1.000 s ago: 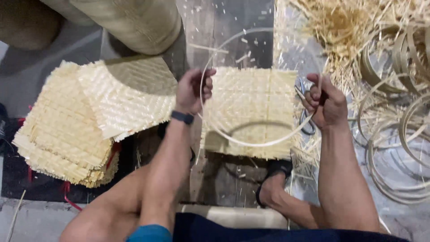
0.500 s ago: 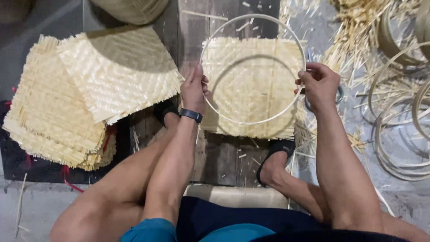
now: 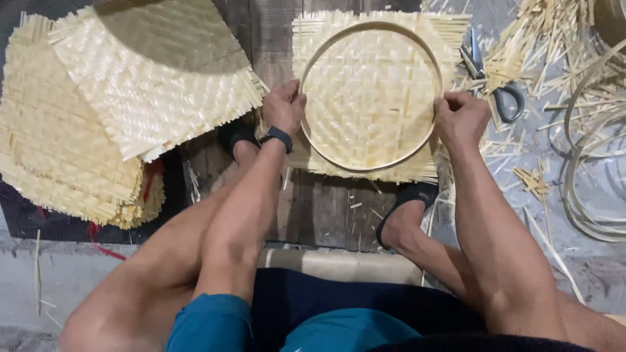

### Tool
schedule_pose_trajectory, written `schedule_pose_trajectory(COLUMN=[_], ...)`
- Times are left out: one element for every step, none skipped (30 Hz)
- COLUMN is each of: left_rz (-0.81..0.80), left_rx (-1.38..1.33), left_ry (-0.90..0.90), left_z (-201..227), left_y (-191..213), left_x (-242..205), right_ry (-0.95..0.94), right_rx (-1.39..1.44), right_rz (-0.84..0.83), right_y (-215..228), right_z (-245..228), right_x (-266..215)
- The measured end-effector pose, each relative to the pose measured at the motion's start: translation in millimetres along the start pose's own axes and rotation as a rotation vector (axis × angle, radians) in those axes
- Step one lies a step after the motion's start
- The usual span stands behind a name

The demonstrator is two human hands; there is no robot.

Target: Manufacturing a circular bamboo tray by weaving strips and trimming the excess with scissors.

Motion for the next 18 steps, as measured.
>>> schedule_pose_trajectory(left_rz=[0.022, 0.017, 0.003, -0.01, -0.016, -0.016, -0.01, -0.01, -0.006, -0.002, -0.005, -0.021, -0.041, -0.047, -0.047, -0.047, -0.051, -0.043], left_rx=[0.009, 0.009, 0.039, 0.069, 0.073, 0.028, -0.015, -0.009, -0.088, -0.167, -0.169, -0.224, -0.281, -0.285, -0.284, -0.283, -0.287, -0.293], left_ry=[-0.034, -0.025, -0.021, -0.016, -0.01, 0.046, 0.094, 0.092, 0.17, 0.248, 0.235, 0.269, 0.322, 0.326, 0.328, 0.33, 0.339, 0.356], left_z=[4.1, 4.5, 6.2, 8.1, 5.8, 0.9, -3.0, -12.3, -23.4, -34.4, -33.9, -37.3, -44.2, -44.5, -44.8, -45.3, -47.6, -49.4], left_y=[1.1, 1.1, 1.3, 1.6, -0.8, -2.3, -1.0, -3.6, -6.8, -10.3, -10.1, -11.4, -14.7, -15.7, -16.4, -16.8, -19.0, -20.2], left_x=[-5.9, -9.4, -7.1, -5.3, -5.5, -6.2, -1.7, -6.5, -1.8, 3.8, 8.3, 12.5, 6.4, 7.1, 7.7, 7.9, 3.2, -1.9], right_ry=[-0.009, -0.015, -0.044, -0.074, -0.08, -0.076, -0.067, -0.068, -0.055, -0.043, -0.044, 0.005, 0.05, 0.045, 0.001, -0.043, -0.047, -0.054], right_rx=[-0.023, -0.027, 0.001, 0.029, 0.03, 0.028, 0.032, 0.039, -0.014, -0.066, -0.064, -0.062, -0.068, -0.075, -0.058, -0.042, -0.05, -0.041], right_rz=[-0.022, -0.03, -0.048, -0.066, -0.071, -0.066, -0.055, -0.054, -0.029, -0.004, 0.01, 0.017, 0.009, 0.008, -0.005, -0.019, -0.025, -0.025], right_y=[0.6, 1.3, 0.7, 0.3, -0.3, -0.1, -1.5, -2.5, -1.6, -1.0, -1.0, -3.0, -4.5, -3.2, -2.4, -1.8, -2.9, -2.8], right_z=[8.6, 9.0, 9.4, 9.8, 12.5, 14.3, 13.1, 13.9, 11.8, 9.3, 13.1, 14.7, 18.5, 14.4, 12.0, 9.6, 11.9, 14.1], right_x=[-6.0, -6.4, -3.7, -1.4, -4.1, -7.3, -6.8, -10.3, -7.5, -3.8, -3.3, -2.5, -7.8, -9.1, -9.4, -10.1, -12.3, -14.8])
Point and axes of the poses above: each hand's wrist, its own x-axis towards the middle knuckle, its own y-axis out of the back of the hand, z = x × y, the point moved 5 cm from there along x, towards the middle knuckle, and after that the axes turned 5 degrees about -z, right-handed, at the moved point
